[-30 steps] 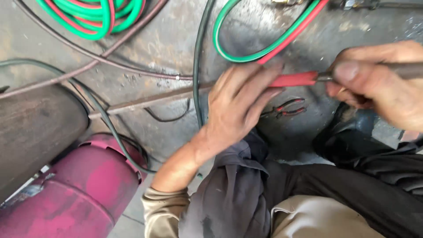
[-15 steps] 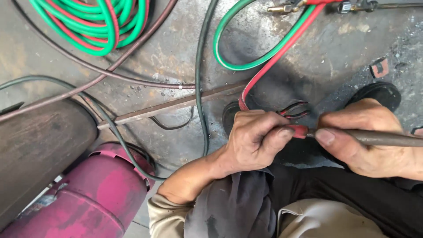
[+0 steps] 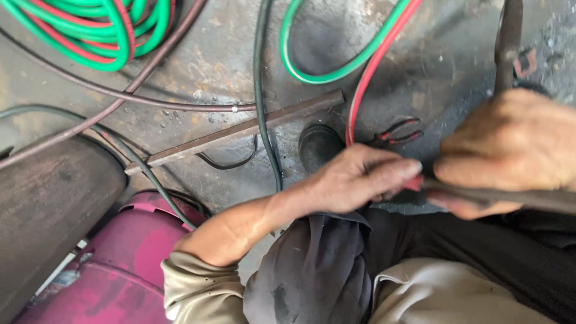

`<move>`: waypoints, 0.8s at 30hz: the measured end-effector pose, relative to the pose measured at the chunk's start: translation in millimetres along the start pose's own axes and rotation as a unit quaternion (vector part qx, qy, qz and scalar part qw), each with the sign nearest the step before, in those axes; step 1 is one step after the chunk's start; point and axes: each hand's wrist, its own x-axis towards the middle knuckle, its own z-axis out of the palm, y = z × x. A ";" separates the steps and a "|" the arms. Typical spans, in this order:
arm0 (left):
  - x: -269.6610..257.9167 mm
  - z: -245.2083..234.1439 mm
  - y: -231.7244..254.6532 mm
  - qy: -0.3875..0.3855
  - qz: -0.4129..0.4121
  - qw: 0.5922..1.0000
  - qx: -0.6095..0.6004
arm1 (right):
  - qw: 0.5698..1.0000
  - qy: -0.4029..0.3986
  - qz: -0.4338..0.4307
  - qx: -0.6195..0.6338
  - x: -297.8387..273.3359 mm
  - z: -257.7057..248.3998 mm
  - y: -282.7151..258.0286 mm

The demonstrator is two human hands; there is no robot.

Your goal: Connecting and securing gas hoses to a welding torch using connectors and clamps.

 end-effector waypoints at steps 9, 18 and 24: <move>21.6 -12.1 45.9 -0.305 -0.006 0.952 0.026 | 0.965 -0.101 0.140 0.199 -13.7 0.6 -5.7; 13.8 -1.0 45.6 0.110 0.100 0.880 0.451 | 0.884 -0.106 0.443 0.103 2.3 15.5 -1.6; 10.4 -6.9 49.9 0.179 0.103 0.832 0.515 | 0.831 0.146 0.490 0.220 16.1 32.1 -12.6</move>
